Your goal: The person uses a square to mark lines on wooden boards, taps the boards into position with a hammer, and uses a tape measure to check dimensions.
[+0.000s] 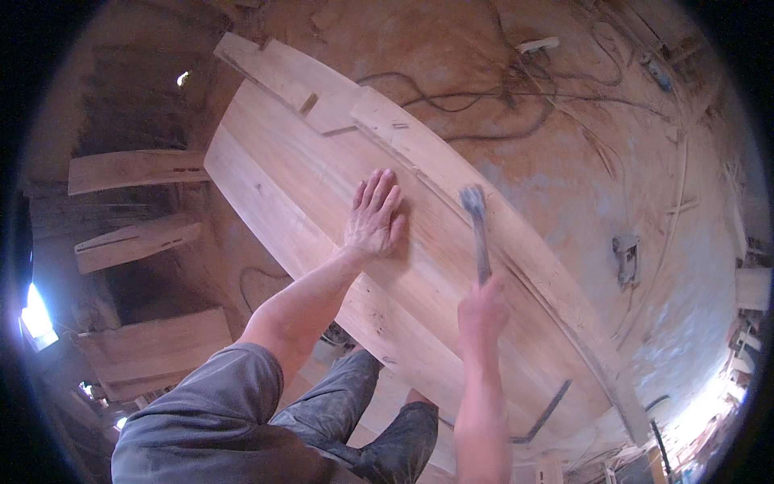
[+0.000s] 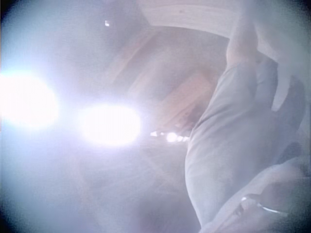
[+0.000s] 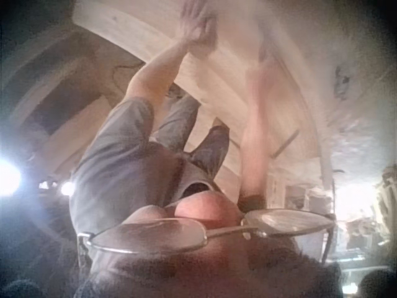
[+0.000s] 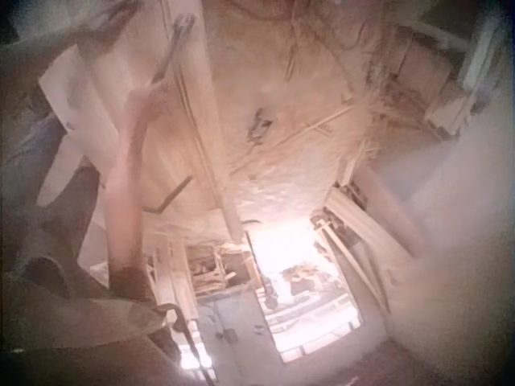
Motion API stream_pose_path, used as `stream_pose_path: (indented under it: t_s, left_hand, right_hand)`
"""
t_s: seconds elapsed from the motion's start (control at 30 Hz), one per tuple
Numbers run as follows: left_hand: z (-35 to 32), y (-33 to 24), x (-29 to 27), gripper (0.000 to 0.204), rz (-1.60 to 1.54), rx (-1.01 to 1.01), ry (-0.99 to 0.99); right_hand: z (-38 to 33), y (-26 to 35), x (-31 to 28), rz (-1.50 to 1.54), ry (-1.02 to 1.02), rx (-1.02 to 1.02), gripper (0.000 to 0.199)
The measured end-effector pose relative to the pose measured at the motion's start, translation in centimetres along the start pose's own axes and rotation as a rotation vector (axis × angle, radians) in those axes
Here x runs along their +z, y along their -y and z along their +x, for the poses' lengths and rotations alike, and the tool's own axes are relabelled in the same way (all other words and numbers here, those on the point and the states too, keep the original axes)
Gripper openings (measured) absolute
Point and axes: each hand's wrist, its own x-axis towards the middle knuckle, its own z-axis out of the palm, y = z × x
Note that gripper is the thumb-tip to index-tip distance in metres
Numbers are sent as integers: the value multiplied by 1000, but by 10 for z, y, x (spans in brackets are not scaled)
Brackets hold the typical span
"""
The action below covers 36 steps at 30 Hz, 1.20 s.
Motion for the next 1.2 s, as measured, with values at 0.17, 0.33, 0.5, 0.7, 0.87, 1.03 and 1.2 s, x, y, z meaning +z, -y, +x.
stream_pose_path:
  t_s: [0.17,0.33,0.5,0.7,0.87,1.03,1.2]
  left_hand:
    - [2,4,-7,57,-34,-32,3]
    - [-1,10,-8,59,-36,-61,45]
    - [7,2,-9,59,-86,9,14]
    - [4,13,25,52,-128,136,-206]
    - [1,-15,14,48,60,226,-187]
    - [-13,16,34,57,304,326,-155]
    - [-8,60,70,61,364,128,-64]
  right_hand:
    - [24,37,-11,-69,-2,-85,41]
    - [25,74,2,-86,23,-151,43]
    - [26,66,7,-27,-65,-178,32]
    - [27,39,-5,114,172,-67,27]
    - [-33,-38,5,567,287,17,31]
    - [-144,-135,54,712,285,222,35]
    - [-225,-198,61,699,153,466,33]
